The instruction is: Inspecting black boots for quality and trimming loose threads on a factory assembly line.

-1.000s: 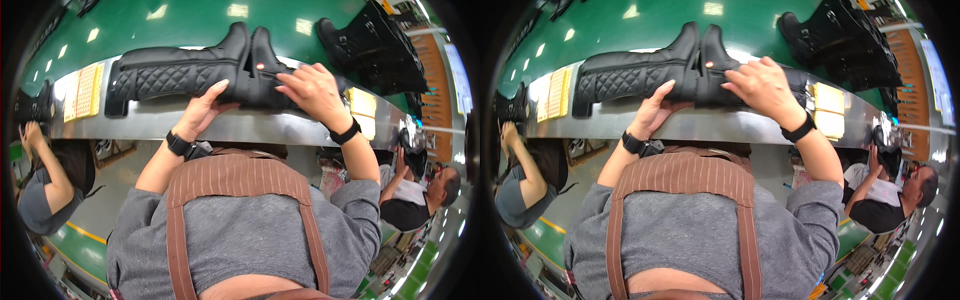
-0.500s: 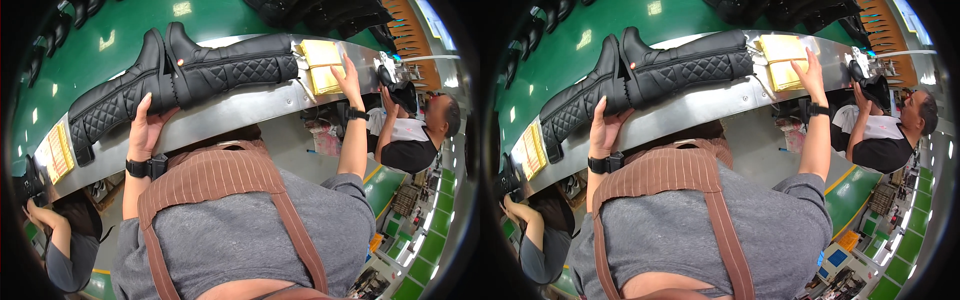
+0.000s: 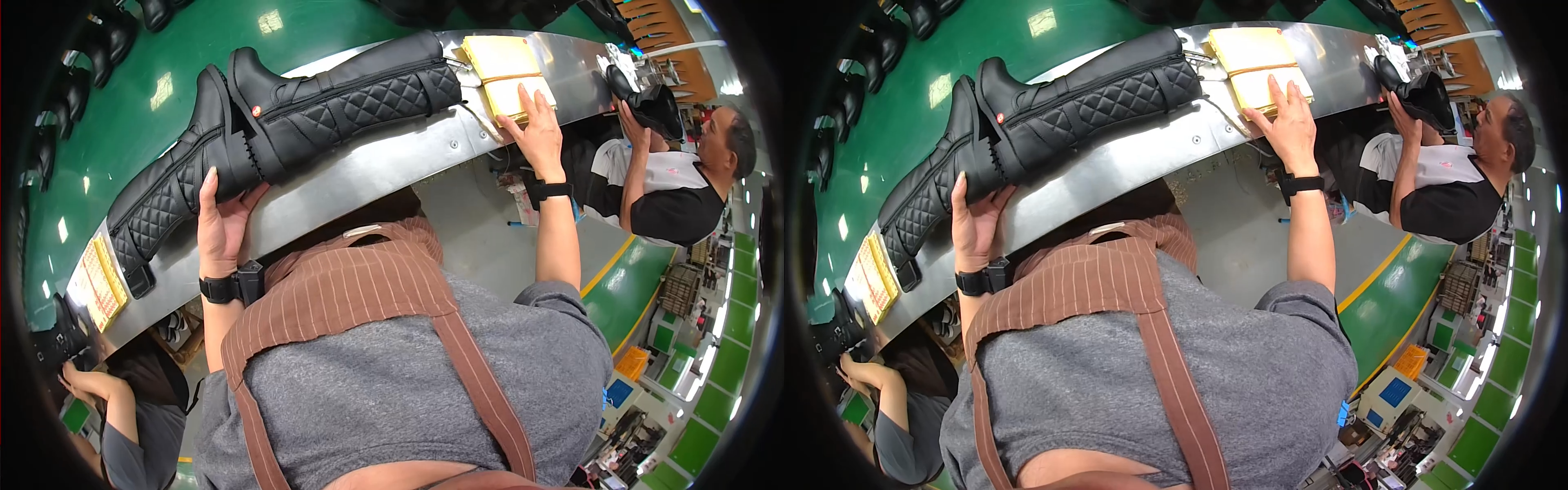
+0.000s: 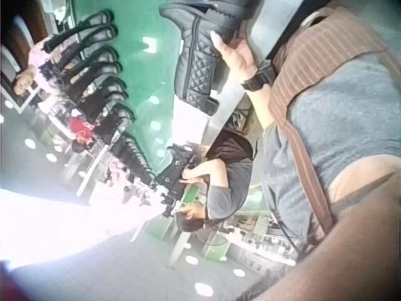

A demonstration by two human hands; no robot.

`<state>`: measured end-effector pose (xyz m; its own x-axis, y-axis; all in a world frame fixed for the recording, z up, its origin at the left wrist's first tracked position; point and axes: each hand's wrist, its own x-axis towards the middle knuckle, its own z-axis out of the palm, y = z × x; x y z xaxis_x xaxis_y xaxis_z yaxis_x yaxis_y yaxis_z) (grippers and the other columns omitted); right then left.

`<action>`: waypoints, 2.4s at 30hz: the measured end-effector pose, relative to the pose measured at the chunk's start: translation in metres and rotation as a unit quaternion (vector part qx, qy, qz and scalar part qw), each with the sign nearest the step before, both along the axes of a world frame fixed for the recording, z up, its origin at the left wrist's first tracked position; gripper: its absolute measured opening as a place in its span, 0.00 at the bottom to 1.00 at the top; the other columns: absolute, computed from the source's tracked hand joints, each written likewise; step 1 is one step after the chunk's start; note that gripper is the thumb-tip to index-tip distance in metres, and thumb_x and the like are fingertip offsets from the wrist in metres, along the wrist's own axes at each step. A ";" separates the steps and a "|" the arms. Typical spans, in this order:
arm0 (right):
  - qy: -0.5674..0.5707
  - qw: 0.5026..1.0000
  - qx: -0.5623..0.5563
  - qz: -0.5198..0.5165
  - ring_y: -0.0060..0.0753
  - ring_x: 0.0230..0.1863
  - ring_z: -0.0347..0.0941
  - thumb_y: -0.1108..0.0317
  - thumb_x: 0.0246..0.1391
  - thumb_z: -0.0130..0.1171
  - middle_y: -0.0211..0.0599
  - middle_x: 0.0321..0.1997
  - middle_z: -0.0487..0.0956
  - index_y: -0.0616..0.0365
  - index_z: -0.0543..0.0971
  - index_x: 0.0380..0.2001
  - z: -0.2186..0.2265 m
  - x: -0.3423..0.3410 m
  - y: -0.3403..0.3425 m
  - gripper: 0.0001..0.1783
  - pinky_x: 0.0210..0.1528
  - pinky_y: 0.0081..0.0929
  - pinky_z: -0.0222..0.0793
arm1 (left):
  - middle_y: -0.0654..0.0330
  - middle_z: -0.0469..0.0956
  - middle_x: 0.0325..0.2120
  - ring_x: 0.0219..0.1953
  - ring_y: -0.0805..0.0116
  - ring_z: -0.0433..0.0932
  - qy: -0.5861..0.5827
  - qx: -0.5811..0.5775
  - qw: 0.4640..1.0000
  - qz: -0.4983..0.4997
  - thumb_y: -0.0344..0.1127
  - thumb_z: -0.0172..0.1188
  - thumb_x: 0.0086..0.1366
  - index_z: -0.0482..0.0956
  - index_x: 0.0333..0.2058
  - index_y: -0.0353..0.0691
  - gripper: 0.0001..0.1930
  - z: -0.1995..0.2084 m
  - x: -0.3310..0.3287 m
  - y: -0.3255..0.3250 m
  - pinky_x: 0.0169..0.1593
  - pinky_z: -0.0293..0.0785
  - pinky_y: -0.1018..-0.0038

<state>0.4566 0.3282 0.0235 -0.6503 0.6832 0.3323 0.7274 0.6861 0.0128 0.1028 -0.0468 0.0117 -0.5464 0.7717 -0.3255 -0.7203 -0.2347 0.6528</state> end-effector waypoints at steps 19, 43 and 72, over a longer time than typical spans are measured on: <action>0.063 0.981 -0.160 -0.091 0.35 0.38 0.81 0.58 0.49 0.65 0.39 0.34 0.84 0.53 0.85 0.37 0.032 -0.027 0.175 0.14 0.43 0.29 0.74 | 0.56 0.75 0.50 0.52 0.60 0.74 -0.007 -0.007 1.000 0.018 0.48 0.55 0.65 0.70 0.54 0.37 0.25 0.003 0.004 0.002 0.57 0.71 0.57; -0.003 0.976 -0.207 -0.065 0.37 0.34 0.81 0.68 0.53 0.60 0.46 0.32 0.83 0.64 0.82 0.36 0.019 -0.045 0.203 0.11 0.41 0.29 0.73 | 0.56 0.74 0.52 0.53 0.61 0.73 -0.009 -0.018 0.999 0.032 0.48 0.55 0.66 0.69 0.55 0.37 0.26 0.008 0.007 0.003 0.56 0.71 0.58; -0.051 0.985 -0.165 0.005 0.42 0.32 0.78 0.60 0.53 0.59 0.47 0.27 0.80 0.62 0.81 0.30 0.009 -0.070 0.220 0.14 0.36 0.35 0.71 | 0.56 0.74 0.51 0.53 0.62 0.74 -0.017 -0.034 0.997 0.074 0.47 0.57 0.65 0.69 0.55 0.37 0.25 0.014 0.007 0.001 0.56 0.71 0.57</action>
